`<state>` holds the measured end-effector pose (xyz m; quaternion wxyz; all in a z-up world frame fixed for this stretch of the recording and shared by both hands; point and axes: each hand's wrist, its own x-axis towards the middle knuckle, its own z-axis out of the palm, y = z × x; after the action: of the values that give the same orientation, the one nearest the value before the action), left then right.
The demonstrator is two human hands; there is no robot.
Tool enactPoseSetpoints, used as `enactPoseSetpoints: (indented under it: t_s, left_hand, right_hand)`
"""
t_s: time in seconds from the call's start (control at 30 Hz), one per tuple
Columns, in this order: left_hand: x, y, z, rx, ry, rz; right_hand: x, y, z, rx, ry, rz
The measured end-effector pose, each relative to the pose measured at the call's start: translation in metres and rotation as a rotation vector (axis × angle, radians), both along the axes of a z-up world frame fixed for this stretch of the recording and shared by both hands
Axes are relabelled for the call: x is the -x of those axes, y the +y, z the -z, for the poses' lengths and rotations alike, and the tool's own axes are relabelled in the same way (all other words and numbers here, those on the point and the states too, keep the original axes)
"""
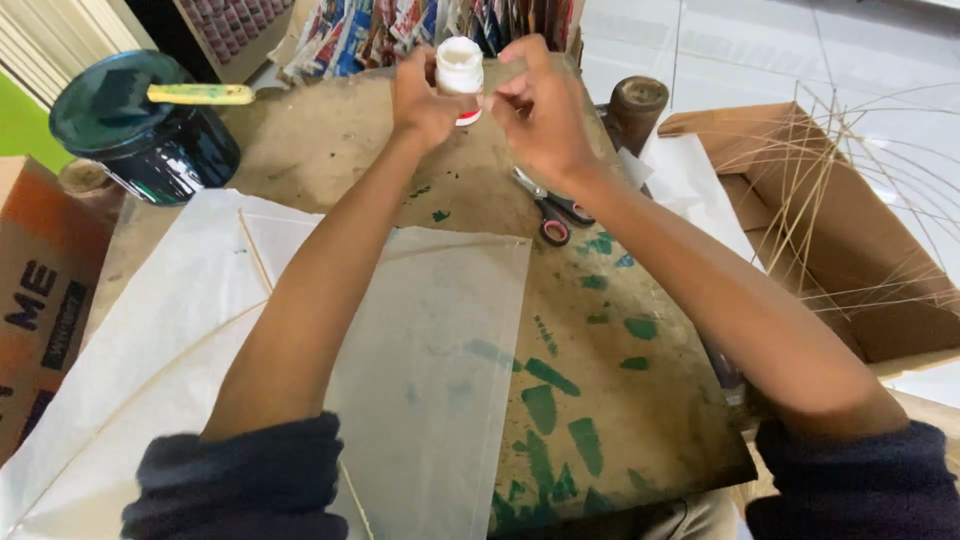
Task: Trimming the edges of kite paper with scissors and gluing it to a bamboo frame to assemble a kite.
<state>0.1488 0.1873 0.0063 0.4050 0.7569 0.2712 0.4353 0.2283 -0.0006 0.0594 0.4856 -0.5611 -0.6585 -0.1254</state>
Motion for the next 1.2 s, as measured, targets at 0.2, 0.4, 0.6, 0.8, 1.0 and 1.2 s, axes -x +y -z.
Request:
enactPoseSetpoints:
  t_s: [0.2, 0.4, 0.6, 0.8, 1.0, 1.2]
  left_hand:
    - [0.059, -0.073, -0.052, -0.382, -0.188, 0.168]
    - [0.116, -0.130, -0.062, -0.616, -0.074, 0.118]
    - [0.135, -0.149, -0.054, -0.656, -0.026, 0.051]
    - [0.128, -0.153, -0.040, -0.651, 0.053, 0.054]
    - [0.120, -0.159, -0.034, -0.674, 0.100, 0.034]
    - [0.115, -0.161, -0.034, -0.720, 0.068, 0.031]
  right_hand:
    - [0.030, -0.058, -0.024, -0.038, -0.111, 0.031]
    - [0.036, -0.090, -0.014, -0.108, -0.333, -0.077]
    - [0.044, -0.091, -0.001, -0.078, -0.298, -0.049]
    - [0.046, -0.095, 0.005, 0.068, -0.280, -0.010]
    - [0.042, -0.096, 0.012, 0.147, -0.288, 0.044]
    - [0.042, -0.096, 0.011, 0.207, -0.314, 0.105]
